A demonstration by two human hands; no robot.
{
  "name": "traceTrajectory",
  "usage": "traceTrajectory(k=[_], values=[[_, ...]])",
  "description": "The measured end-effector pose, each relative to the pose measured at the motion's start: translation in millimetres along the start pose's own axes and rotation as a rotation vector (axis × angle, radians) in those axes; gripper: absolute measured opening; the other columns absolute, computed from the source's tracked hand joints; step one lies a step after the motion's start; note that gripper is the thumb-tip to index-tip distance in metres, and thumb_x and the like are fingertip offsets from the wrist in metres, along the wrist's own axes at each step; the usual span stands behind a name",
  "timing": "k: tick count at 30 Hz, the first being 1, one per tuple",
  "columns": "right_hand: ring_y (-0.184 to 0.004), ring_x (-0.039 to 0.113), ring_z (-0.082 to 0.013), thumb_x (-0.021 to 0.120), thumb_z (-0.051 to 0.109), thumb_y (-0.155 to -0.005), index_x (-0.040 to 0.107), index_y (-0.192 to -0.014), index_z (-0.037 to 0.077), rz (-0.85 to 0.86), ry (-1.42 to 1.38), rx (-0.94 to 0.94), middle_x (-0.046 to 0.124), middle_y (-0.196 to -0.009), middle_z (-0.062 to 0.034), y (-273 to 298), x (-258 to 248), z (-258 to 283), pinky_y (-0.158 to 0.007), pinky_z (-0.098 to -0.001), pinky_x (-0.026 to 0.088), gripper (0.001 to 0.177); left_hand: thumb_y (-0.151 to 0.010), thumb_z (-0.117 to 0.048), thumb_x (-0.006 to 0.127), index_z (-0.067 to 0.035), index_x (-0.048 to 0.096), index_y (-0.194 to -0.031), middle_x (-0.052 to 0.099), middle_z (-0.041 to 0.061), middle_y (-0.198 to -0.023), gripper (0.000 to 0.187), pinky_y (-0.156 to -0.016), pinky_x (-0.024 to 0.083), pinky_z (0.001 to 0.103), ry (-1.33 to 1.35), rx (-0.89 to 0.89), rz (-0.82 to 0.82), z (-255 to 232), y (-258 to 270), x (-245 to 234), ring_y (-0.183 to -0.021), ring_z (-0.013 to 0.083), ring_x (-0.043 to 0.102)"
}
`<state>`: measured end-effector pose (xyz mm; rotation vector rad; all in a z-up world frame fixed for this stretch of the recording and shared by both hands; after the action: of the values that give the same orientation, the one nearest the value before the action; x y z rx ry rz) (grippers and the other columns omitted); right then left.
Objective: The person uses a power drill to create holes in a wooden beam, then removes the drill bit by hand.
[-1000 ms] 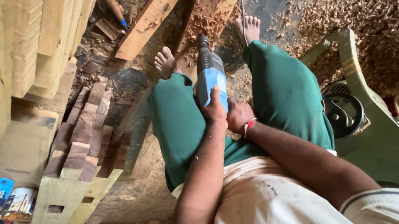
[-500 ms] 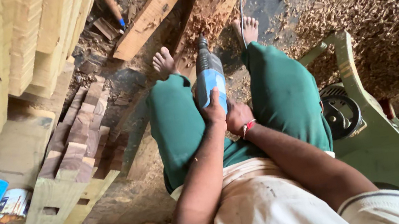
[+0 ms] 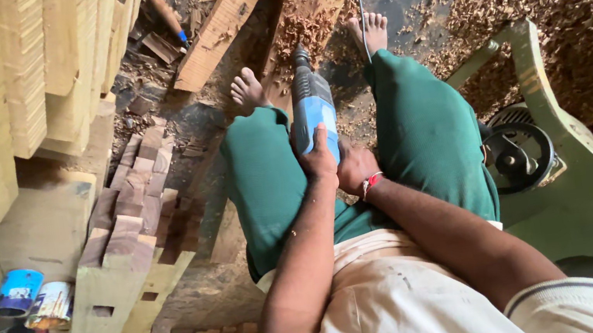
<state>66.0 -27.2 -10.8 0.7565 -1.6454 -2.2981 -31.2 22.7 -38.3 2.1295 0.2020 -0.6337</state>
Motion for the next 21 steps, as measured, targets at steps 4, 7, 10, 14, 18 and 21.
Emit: traceTrajectory(k=[4,7,10,14,18,21], values=[[-0.088,0.068,-0.0511,0.063,0.029,-0.087,0.06,-0.12,0.004,-0.039,-0.001,-0.012,0.071,-0.094,-0.0315,1.4,2.8,-4.0,-0.081,-0.0607,0.052,0.041,-0.084,-0.033,0.081,0.001,0.054,-0.142,0.059,0.018,-0.142,0.073,-0.111,0.043,0.041,0.01,0.002,0.006,10.3,-1.4,2.1,-0.131,0.0312,0.056],[-0.087,0.068,-0.0512,0.064,0.03,-0.086,0.059,-0.118,0.003,-0.078,-0.031,-0.053,0.07,-0.094,-0.0313,-1.3,1.7,-2.8,-0.078,-0.0608,0.052,0.042,-0.083,-0.032,0.082,0.001,0.054,-0.142,0.06,0.018,-0.141,0.073,-0.111,0.045,0.04,0.056,-0.01,0.002,9.1,-3.5,6.2,-0.129,0.03,0.058],[-0.087,0.068,-0.0505,0.064,0.031,-0.085,0.06,-0.113,0.003,-0.048,-0.006,-0.053,0.071,-0.094,-0.0304,0.0,2.5,-1.4,-0.079,-0.0597,0.052,0.039,-0.083,-0.03,0.082,0.001,0.055,-0.141,0.062,0.017,-0.139,0.071,-0.11,0.046,0.04,0.044,-0.029,0.006,2.4,-2.0,3.6,-0.128,0.0295,0.06],[-0.088,0.068,-0.0498,0.064,0.032,-0.087,0.06,-0.112,0.003,0.0,0.015,0.001,0.071,-0.094,-0.0297,1.3,3.4,0.3,-0.082,-0.0586,0.052,0.038,-0.084,-0.028,0.081,0.001,0.051,-0.144,0.059,0.017,-0.142,0.073,-0.109,0.044,0.039,0.096,-0.076,0.033,-2.3,1.1,0.2,-0.129,0.029,0.057],[-0.088,0.068,-0.0497,0.066,0.031,-0.085,0.062,-0.107,0.003,-0.033,-0.003,-0.029,0.071,-0.094,-0.0293,0.1,-0.3,5.1,-0.081,-0.0584,0.052,0.036,-0.085,-0.028,0.08,0.001,0.052,-0.143,0.06,0.017,-0.141,0.071,-0.11,0.045,0.04,0.148,-0.03,0.047,-1.8,-2.4,2.1,-0.129,0.0299,0.057],[-0.086,0.068,-0.0498,0.066,0.031,-0.085,0.063,-0.105,0.003,-0.07,-0.032,-0.067,0.071,-0.093,-0.0293,1.4,-2.8,7.0,-0.079,-0.0584,0.053,0.035,-0.085,-0.028,0.08,0.002,0.052,-0.143,0.059,0.017,-0.142,0.071,-0.111,0.043,0.04,0.125,-0.007,0.042,3.1,-2.4,1.8,-0.13,0.0301,0.056]])
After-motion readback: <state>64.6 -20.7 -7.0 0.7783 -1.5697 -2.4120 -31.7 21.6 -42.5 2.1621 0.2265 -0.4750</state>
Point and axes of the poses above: each hand's wrist, its own y-axis away from the middle knuckle, its own x-axis out of the palm, z = x × y, the point moved 4 cm from there along -y, towards the middle knuckle
